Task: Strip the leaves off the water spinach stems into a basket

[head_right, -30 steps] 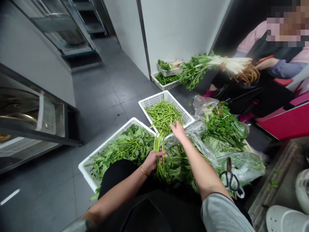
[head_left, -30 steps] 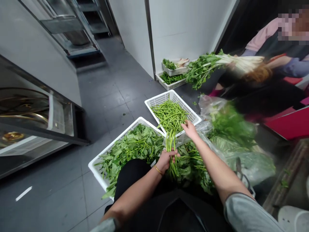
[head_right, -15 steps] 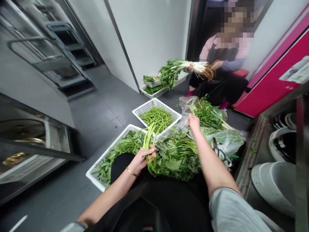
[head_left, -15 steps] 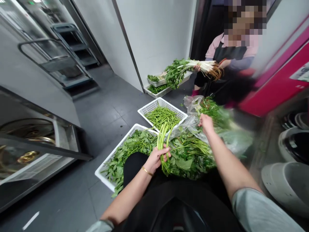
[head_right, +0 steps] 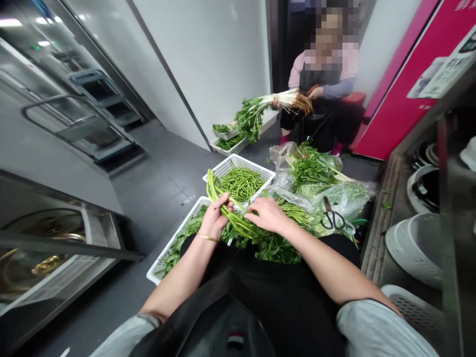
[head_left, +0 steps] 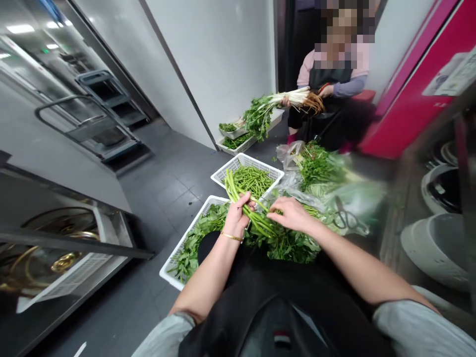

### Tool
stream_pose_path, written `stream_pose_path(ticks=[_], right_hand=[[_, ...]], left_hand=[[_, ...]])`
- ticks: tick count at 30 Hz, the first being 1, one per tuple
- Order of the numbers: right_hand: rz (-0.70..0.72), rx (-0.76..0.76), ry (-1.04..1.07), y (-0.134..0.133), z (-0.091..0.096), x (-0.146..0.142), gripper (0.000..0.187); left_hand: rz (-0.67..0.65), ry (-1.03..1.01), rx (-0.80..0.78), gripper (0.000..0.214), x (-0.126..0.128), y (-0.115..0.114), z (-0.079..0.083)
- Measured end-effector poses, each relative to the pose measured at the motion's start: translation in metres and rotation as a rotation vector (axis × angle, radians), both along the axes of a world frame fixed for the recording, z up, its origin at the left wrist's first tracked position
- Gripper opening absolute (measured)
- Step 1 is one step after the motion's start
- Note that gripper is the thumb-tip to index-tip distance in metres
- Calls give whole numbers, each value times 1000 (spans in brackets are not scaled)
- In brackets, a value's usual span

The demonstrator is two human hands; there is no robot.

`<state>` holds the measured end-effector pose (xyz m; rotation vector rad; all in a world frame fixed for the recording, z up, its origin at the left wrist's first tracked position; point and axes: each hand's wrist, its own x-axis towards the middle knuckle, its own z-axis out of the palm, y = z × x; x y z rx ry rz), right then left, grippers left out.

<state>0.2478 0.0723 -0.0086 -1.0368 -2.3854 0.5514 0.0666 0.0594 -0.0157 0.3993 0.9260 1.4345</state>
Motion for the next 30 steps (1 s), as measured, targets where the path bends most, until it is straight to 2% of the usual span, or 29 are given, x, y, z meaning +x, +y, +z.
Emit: stream_pose_path(ticks=[2,4,8,10,12,15,18,20,25,28,30], right_hand=[[58,-119,67,3,2,-5,23],[158,-310,143,12,4,2,24],[526,-975,145,25,10,27,31],[587,-1250,198,26,9,33,34],[569,-1385,318,23,3,34,37],[566,-1451,509,21,-6,34,40],[567,-1449,529,21,-11,38,38],[497,-1360,481,21,-10,42,35],[182,-890,237,11,-10,40,19],[-58,-573,77,2,-27,24,14],[-202,-395,-17,3,-40,16,20]], left_hand=[[3,-46,7,20,0,-4,1],[-14,-93,30,19,-8,-9,2],[58,-160,87,14,-35,-15,4],[87,-120,56,10,-45,-13,6],[105,-66,5,9,-51,-10,8],[146,-21,-37,7,-51,-7,9],[166,6,-43,8,-48,-8,9],[179,18,-39,9,-47,-9,10],[190,65,-20,9,-46,-14,10],[204,170,39,16,-30,-21,5],[180,282,68,21,-15,-27,-1]])
